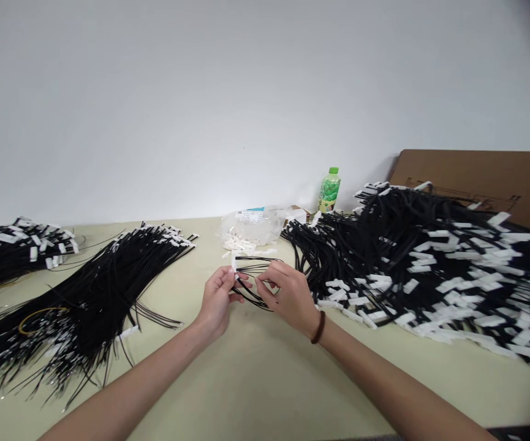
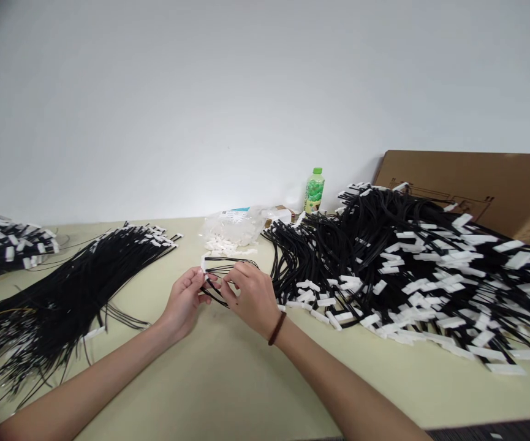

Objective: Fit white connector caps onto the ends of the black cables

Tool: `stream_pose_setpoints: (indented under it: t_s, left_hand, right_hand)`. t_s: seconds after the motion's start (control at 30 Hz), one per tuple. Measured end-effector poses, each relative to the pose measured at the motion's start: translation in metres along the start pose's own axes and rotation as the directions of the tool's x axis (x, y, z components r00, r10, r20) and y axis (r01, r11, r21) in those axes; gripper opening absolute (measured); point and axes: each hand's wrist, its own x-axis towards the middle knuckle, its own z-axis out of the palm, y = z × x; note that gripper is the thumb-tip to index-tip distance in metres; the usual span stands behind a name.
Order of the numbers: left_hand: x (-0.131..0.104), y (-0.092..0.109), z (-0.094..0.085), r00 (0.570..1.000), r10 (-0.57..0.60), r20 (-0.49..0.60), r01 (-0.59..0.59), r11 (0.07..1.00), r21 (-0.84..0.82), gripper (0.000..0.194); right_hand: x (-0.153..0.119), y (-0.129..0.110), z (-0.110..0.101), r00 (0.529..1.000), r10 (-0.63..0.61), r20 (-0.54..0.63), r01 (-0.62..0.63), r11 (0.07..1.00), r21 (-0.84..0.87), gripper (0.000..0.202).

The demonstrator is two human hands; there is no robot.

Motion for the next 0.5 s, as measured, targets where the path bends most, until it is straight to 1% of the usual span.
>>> stream_pose_setpoints:
  t_s: [0.5]
  left_hand:
    - [0.0009, -0.0009, 0.0004, 1.0, 0.002, -0.007, -0.002, 1.0, -0.012, 0.026]
  right_hand:
    - [-0.0015, -0.0001, 0.0005, 0.999, -0.032, 0.026, 0.033, 0.999, -0.033, 0.023]
